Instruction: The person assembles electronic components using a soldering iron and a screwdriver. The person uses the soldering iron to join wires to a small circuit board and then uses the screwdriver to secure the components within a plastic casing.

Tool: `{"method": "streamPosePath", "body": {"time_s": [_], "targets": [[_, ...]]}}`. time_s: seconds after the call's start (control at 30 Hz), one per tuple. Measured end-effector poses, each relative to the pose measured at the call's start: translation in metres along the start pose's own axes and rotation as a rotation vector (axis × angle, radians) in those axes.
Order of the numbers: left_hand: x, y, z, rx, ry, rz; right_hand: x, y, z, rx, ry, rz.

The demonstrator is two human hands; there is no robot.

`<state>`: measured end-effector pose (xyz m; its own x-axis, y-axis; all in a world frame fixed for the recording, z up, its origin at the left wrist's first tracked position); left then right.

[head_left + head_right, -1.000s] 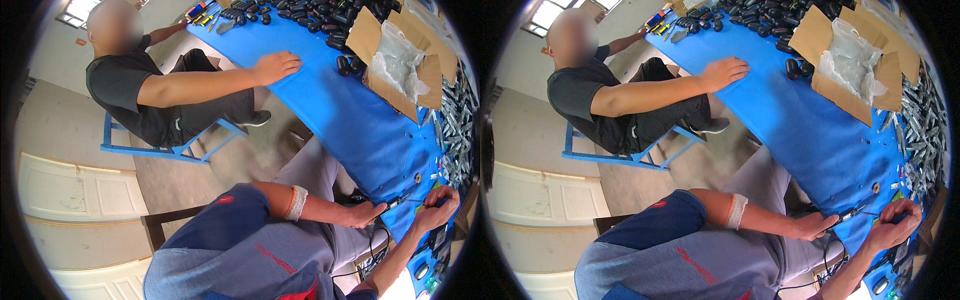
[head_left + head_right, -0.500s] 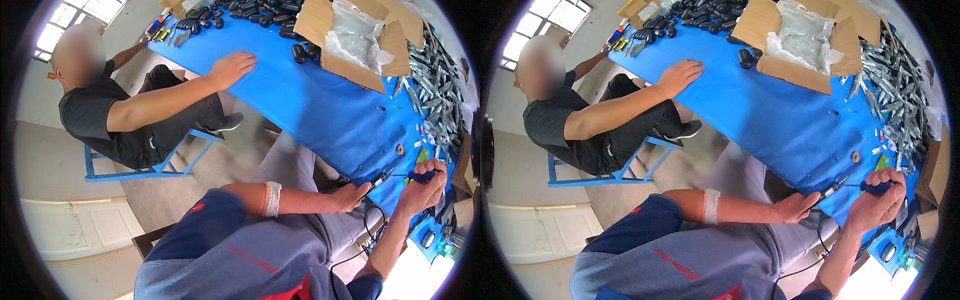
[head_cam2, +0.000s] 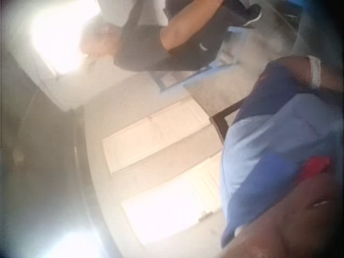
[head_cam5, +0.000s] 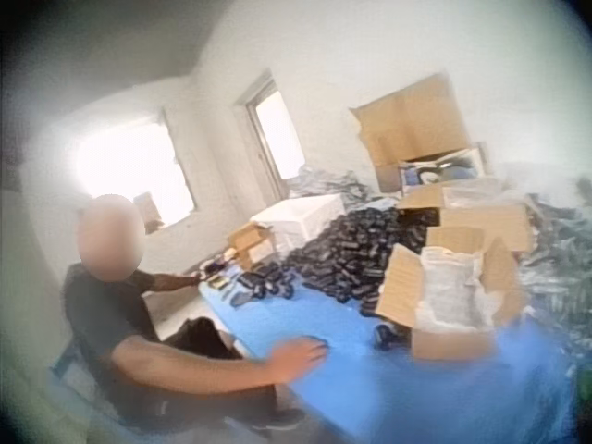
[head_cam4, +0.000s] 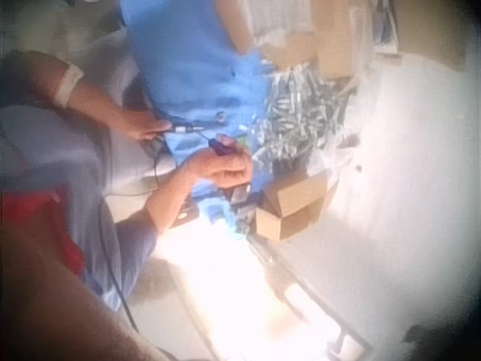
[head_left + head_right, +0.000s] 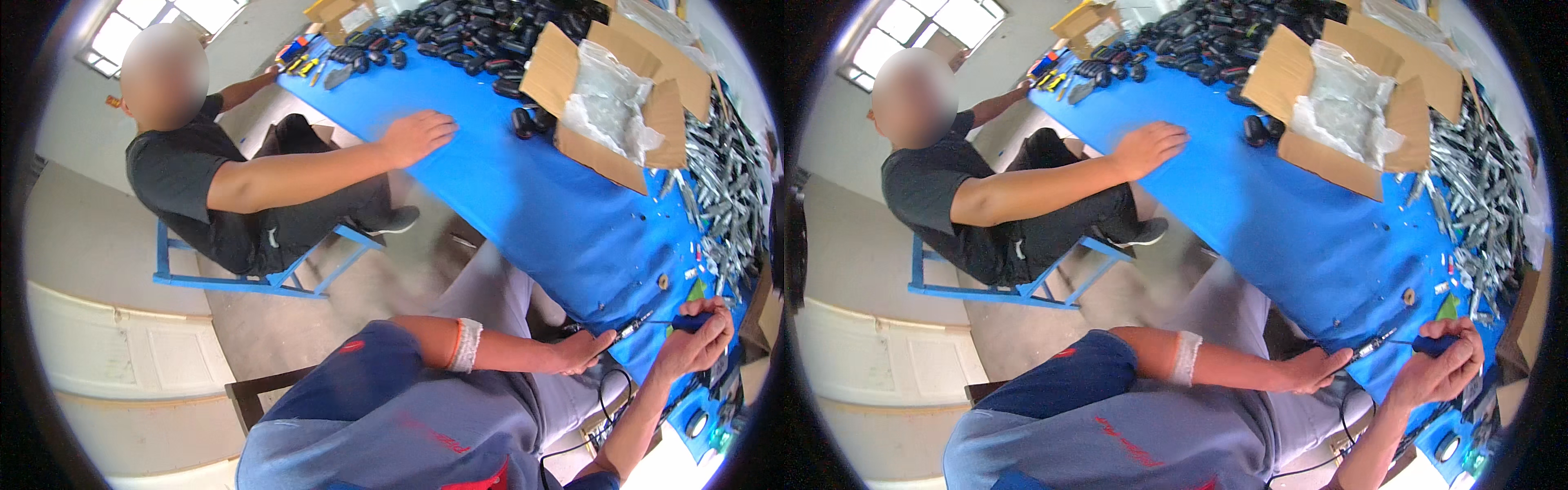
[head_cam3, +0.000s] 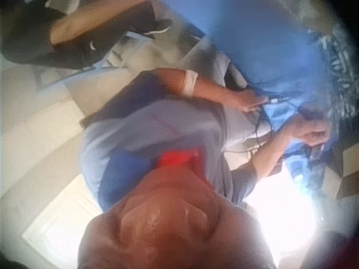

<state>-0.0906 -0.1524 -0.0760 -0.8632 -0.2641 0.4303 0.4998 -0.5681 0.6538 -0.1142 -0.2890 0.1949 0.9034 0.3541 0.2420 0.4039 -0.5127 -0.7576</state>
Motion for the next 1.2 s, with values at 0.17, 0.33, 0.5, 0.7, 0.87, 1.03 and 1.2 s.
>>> {"method": "streamPosePath", "body": {"time_s": [0.17,0.33,0.5,0.7,0.87,1.03,1.2], "targets": [[0.005,-0.010,0.001,-0.082,-0.097,0.094,-0.001,-0.001,0.002,0.087,0.030,0.065],[0.005,-0.018,-0.016,-0.019,-0.062,0.082,0.000,-0.002,0.003,0.104,0.034,-0.073],[0.006,0.009,0.018,-0.071,-0.100,-0.011,-0.001,0.000,0.006,0.067,0.061,-0.083],[0.009,0.020,0.028,-0.050,-0.094,0.001,0.007,-0.009,0.004,-0.066,0.090,0.160],[0.009,0.024,0.032,-0.063,-0.083,0.023,0.008,-0.001,0.004,0.012,-0.019,0.036],[0.003,0.011,0.019,-0.072,-0.047,0.003,0.013,0.012,0.003,0.150,-0.099,-0.058],[0.006,0.018,0.020,0.005,-0.061,0.038,0.027,0.002,0.005,0.190,-0.071,-0.042]]}}
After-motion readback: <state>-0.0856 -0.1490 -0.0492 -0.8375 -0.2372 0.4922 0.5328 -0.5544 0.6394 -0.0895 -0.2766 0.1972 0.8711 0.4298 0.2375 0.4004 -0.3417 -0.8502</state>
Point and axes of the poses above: each hand's wrist, its own z-axis away from the middle knuckle, its own x-axis out of the palm, y = z × x, the point moved 10 cm from there along -z, towards the middle knuckle, and after that the axes turned 3 degrees about -z, right-handed, at the moved point
